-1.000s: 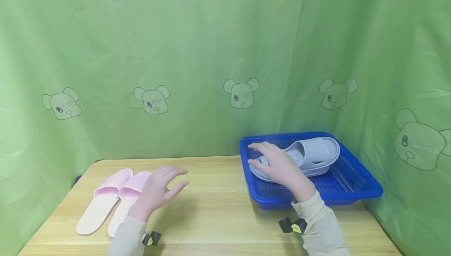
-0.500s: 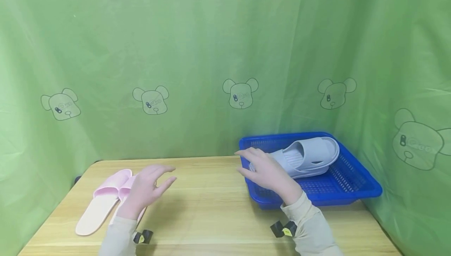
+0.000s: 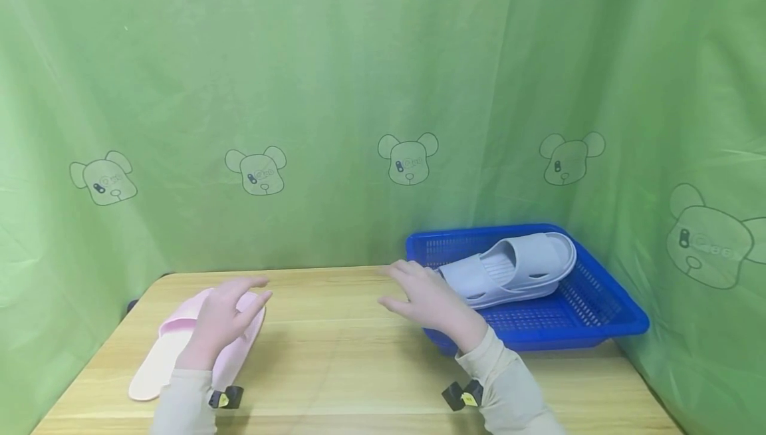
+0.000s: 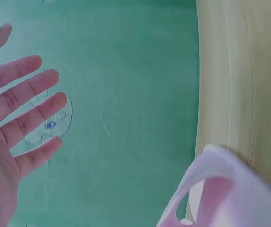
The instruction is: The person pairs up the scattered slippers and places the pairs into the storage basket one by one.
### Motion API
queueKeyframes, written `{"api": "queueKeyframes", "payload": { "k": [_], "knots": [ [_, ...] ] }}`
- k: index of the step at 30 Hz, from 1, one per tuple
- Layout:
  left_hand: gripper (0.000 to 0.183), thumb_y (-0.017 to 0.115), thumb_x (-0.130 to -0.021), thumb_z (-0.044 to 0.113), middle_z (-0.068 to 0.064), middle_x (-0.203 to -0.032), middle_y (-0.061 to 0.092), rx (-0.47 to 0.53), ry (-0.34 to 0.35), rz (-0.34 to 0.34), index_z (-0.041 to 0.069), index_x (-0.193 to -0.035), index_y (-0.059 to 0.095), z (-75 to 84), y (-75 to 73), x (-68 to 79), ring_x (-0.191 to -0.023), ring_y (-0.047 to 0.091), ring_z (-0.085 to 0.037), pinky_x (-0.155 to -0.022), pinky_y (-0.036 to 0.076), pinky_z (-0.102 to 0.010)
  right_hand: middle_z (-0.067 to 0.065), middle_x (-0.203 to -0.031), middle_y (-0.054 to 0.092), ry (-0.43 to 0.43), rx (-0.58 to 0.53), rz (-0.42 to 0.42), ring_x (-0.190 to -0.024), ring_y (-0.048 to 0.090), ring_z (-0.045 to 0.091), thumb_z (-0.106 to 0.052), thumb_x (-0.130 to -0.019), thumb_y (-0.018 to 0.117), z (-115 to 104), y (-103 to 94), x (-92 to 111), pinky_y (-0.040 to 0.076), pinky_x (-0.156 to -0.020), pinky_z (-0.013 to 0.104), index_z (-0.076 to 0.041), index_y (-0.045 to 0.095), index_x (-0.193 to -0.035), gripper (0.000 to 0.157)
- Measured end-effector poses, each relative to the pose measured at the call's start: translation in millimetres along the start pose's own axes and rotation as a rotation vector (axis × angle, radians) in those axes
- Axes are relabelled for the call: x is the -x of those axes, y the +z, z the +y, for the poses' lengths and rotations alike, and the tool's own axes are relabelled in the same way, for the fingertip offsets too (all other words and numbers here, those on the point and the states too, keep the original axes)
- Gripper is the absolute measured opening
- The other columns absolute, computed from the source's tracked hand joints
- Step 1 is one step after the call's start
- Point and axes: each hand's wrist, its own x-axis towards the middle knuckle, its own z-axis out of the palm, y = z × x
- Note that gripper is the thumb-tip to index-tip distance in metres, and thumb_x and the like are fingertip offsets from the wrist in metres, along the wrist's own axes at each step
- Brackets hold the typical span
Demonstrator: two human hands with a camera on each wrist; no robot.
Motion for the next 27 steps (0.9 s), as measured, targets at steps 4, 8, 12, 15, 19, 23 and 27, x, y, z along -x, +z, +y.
{"api": "queueKeyframes", "payload": {
  "k": [4,8,12,15,19,23,27],
  "knots": [
    [0.031,0.077,-0.080,0.022,-0.010,-0.103,0.075,0.001,-0.052,0.003,0.009,-0.107,0.072,-7.8,-5.0,3.6,-0.097,0.070,-0.030,-0.089,0.056,-0.044,0.009,-0.129,0.063,-0.017,-0.009,-0.011,-0.118,0.059,0.030,-0.037,-0.092,0.064,-2.9,8.4,-4.6,0.050,-0.099,0.051,-0.010,0.058,-0.131,0.049],
    [0.030,0.076,-0.083,0.022,-0.009,-0.106,0.075,0.005,-0.131,-0.019,0.010,-0.109,0.072,-13.4,-10.5,7.7,-0.100,0.069,-0.029,-0.091,0.055,-0.043,0.009,-0.130,0.062,-0.049,-0.022,-0.023,-0.121,0.058,0.031,-0.035,-0.092,0.064,-6.2,17.8,-9.1,0.049,-0.101,0.052,-0.010,0.059,-0.130,0.047],
    [0.030,0.072,-0.086,0.023,-0.009,-0.108,0.074,0.004,-0.217,-0.052,0.010,-0.113,0.070,-18.7,-17.2,12.1,-0.102,0.069,-0.029,-0.092,0.054,-0.046,0.009,-0.129,0.063,-0.067,-0.017,-0.044,-0.120,0.058,0.030,-0.036,-0.092,0.064,-11.5,26.4,-12.9,0.048,-0.102,0.052,-0.011,0.058,-0.131,0.046],
    [0.031,0.069,-0.090,0.026,-0.010,-0.112,0.073,0.009,-0.287,-0.086,0.010,-0.116,0.069,-23.1,-23.2,14.9,-0.105,0.067,-0.031,-0.094,0.052,-0.048,0.008,-0.127,0.063,-0.086,-0.009,-0.048,-0.118,0.060,0.029,-0.036,-0.092,0.064,-16.0,31.8,-15.2,0.049,-0.101,0.050,-0.012,0.058,-0.131,0.047],
    [0.034,0.063,-0.095,0.035,-0.010,-0.118,0.071,0.025,-0.404,-0.122,0.012,-0.119,0.067,-28.7,-32.2,19.7,-0.111,0.064,-0.032,-0.099,0.049,-0.051,0.006,-0.129,0.063,-0.100,-0.011,-0.073,-0.119,0.060,0.026,-0.038,-0.092,0.063,-22.7,38.7,-17.3,0.049,-0.104,0.046,-0.014,0.057,-0.133,0.048],
    [0.037,0.059,-0.096,0.040,-0.011,-0.119,0.070,0.026,-0.487,-0.123,0.013,-0.120,0.067,-35.3,-39.6,24.3,-0.112,0.063,-0.033,-0.101,0.046,-0.053,0.005,-0.132,0.061,-0.091,-0.014,-0.107,-0.122,0.058,0.026,-0.041,-0.092,0.062,-29.0,46.0,-20.5,0.048,-0.106,0.045,-0.016,0.056,-0.134,0.049],
    [0.036,0.059,-0.096,0.038,-0.013,-0.117,0.070,0.008,-0.515,-0.108,0.011,-0.120,0.067,-43.5,-43.9,29.9,-0.111,0.063,-0.036,-0.099,0.045,-0.056,0.006,-0.130,0.063,-0.106,-0.010,-0.120,-0.119,0.060,0.026,-0.040,-0.092,0.063,-35.2,53.5,-24.6,0.049,-0.103,0.046,-0.016,0.056,-0.134,0.049]
  ]
}}
